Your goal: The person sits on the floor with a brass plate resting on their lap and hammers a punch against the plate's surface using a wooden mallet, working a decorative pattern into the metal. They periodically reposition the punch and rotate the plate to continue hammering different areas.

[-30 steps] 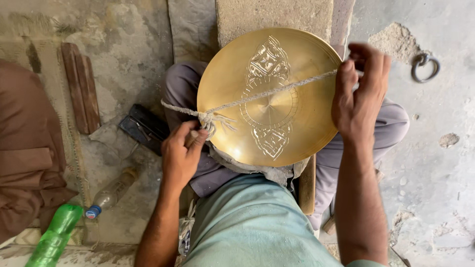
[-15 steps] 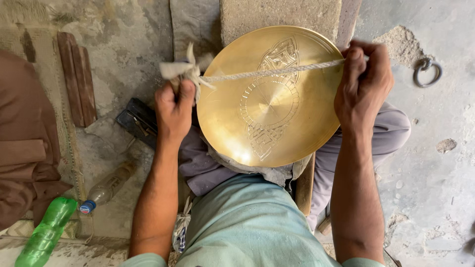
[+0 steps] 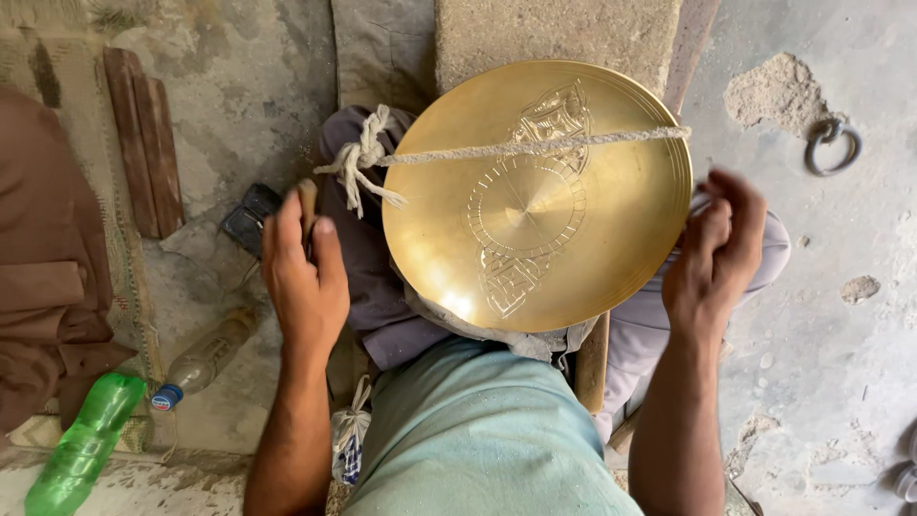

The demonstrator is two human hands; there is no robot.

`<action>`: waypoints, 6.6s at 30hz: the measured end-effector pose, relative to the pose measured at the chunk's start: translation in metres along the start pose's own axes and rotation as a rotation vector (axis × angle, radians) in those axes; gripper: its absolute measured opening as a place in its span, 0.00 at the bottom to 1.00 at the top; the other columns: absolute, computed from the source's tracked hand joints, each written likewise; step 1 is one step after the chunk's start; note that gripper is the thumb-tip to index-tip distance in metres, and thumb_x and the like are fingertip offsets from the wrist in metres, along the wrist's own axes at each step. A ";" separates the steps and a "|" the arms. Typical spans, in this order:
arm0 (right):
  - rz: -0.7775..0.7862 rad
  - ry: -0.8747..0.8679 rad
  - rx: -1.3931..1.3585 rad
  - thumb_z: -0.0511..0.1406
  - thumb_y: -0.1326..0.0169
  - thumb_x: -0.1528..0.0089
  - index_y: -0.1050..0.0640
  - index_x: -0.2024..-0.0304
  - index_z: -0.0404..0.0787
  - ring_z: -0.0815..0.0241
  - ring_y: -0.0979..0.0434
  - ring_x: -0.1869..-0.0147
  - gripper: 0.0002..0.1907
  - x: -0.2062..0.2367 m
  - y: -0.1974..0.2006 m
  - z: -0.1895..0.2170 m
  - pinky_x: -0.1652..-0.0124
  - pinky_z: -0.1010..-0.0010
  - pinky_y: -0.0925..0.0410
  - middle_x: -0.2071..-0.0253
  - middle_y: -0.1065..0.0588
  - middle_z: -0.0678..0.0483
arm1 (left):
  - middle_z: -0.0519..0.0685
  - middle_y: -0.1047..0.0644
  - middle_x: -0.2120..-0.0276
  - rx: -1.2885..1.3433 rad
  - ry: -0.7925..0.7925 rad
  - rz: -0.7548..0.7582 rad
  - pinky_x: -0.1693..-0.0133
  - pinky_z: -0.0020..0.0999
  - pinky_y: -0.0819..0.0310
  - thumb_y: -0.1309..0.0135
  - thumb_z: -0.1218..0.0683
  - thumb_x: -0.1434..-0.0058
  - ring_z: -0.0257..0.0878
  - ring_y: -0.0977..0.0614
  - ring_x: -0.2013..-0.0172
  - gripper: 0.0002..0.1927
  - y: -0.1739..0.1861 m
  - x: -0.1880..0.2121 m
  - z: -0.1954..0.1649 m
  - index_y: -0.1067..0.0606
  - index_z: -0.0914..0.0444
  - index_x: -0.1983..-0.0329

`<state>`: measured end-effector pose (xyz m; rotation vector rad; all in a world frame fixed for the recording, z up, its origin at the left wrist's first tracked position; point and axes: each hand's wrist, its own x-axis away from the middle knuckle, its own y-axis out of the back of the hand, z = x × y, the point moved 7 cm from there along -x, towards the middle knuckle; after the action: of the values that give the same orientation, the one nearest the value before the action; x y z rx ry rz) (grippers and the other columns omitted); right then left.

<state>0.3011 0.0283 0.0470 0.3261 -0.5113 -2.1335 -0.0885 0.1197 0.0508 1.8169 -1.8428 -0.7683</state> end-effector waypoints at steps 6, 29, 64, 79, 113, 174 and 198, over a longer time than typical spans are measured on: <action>0.117 -0.258 0.306 0.39 0.50 0.26 0.25 0.42 0.34 0.61 0.23 0.65 0.16 0.091 0.023 -0.054 0.63 0.69 0.29 0.64 0.21 0.49 | 0.55 0.18 0.55 0.070 -0.070 0.053 0.51 0.36 0.18 0.48 0.61 0.23 0.45 0.14 0.54 0.08 0.011 0.040 -0.018 0.30 0.66 0.44; 0.037 -0.643 0.369 0.37 0.32 0.41 0.35 0.38 0.30 0.54 0.20 0.56 0.36 0.193 0.092 -0.079 0.54 0.61 0.25 0.54 0.22 0.42 | 0.52 0.20 0.67 0.374 -0.585 0.990 0.65 0.47 0.26 0.35 0.56 0.39 0.46 0.15 0.66 0.21 -0.161 0.007 -0.119 0.30 0.60 0.46; -0.104 -0.194 0.181 0.26 0.42 0.43 0.31 0.42 0.34 0.53 0.21 0.54 0.26 0.153 0.065 -0.036 0.51 0.63 0.26 0.56 0.24 0.47 | 0.50 0.18 0.68 0.092 -0.698 1.180 0.62 0.42 0.17 0.55 0.62 0.33 0.45 0.13 0.64 0.19 -0.162 0.019 -0.133 0.29 0.55 0.40; -0.167 -0.418 -0.330 0.21 0.43 0.45 0.31 0.42 0.35 0.65 0.19 0.51 0.28 0.142 0.079 -0.027 0.47 0.73 0.24 0.55 0.23 0.51 | 0.51 0.21 0.65 0.167 -0.806 1.128 0.68 0.36 0.16 0.47 0.64 0.34 0.44 0.12 0.63 0.20 -0.155 0.019 -0.129 0.31 0.58 0.40; -0.021 -0.255 0.171 0.25 0.42 0.44 0.28 0.49 0.37 0.63 0.23 0.59 0.20 0.109 0.054 -0.008 0.61 0.68 0.28 0.58 0.23 0.51 | 0.50 0.21 0.61 0.171 -0.593 1.120 0.62 0.42 0.18 0.43 0.60 0.36 0.50 0.15 0.62 0.20 -0.143 0.015 -0.112 0.31 0.56 0.42; 0.095 -0.093 0.402 0.30 0.40 0.41 0.29 0.48 0.32 0.60 0.19 0.59 0.20 0.073 0.053 0.044 0.58 0.69 0.27 0.60 0.21 0.47 | 0.50 0.23 0.60 0.200 -0.594 0.930 0.65 0.43 0.19 0.40 0.60 0.35 0.50 0.15 0.62 0.24 -0.136 0.016 -0.098 0.33 0.55 0.38; 0.183 0.123 0.737 0.27 0.39 0.37 0.27 0.43 0.31 0.47 0.19 0.57 0.20 0.069 0.056 0.051 0.57 0.60 0.27 0.58 0.22 0.43 | 0.50 0.23 0.60 0.208 -0.537 0.903 0.65 0.42 0.17 0.42 0.60 0.33 0.47 0.14 0.61 0.19 -0.133 0.018 -0.094 0.34 0.57 0.41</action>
<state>0.2811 -0.0451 0.1149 0.7780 -1.1985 -1.6691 0.0725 0.0962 0.0326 0.6879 -2.8204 -0.7407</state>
